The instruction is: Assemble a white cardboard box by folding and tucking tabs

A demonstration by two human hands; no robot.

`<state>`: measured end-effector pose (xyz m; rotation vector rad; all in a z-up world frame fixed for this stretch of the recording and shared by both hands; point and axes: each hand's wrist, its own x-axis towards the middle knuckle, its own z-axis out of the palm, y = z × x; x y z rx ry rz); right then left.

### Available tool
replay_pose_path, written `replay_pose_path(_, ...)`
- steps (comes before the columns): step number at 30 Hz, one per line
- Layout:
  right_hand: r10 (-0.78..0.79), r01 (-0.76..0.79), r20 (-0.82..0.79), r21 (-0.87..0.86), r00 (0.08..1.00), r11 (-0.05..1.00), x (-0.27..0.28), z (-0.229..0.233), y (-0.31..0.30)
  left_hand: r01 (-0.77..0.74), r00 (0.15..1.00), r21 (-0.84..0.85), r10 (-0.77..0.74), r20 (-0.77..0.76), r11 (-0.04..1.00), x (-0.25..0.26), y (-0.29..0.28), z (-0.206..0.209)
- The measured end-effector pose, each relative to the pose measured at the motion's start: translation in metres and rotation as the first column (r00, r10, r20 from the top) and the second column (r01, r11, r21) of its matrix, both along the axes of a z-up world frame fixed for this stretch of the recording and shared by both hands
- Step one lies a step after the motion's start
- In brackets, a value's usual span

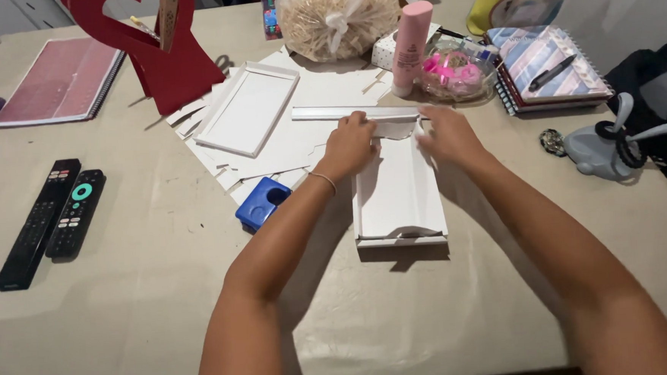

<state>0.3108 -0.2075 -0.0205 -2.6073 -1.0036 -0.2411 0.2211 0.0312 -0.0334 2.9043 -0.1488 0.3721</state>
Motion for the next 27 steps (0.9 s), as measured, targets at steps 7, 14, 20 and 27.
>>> replay_pose_path(7,0.142,-0.133,0.131,-0.081,0.981,0.988,0.039,0.013,0.043,0.007,1.0,0.02,-0.007,0.0,1.0,-0.005,-0.004,0.009)
replay_pose_path(14,0.122,-0.12,0.017,-0.08,0.992,0.989,0.031,0.016,0.049,-0.024,0.999,-0.046,0.026,0.026,0.999,0.0,0.005,0.006)
replay_pose_path(20,0.104,-0.104,-0.007,-0.068,0.995,0.992,0.009,0.017,0.063,-0.073,0.997,-0.641,0.056,-0.047,0.764,0.035,0.06,-0.025)
replay_pose_path(27,0.048,-0.032,0.16,-0.104,0.986,0.994,0.009,0.0,0.07,-0.378,0.919,-0.579,0.221,-0.325,0.722,0.004,0.063,0.0)
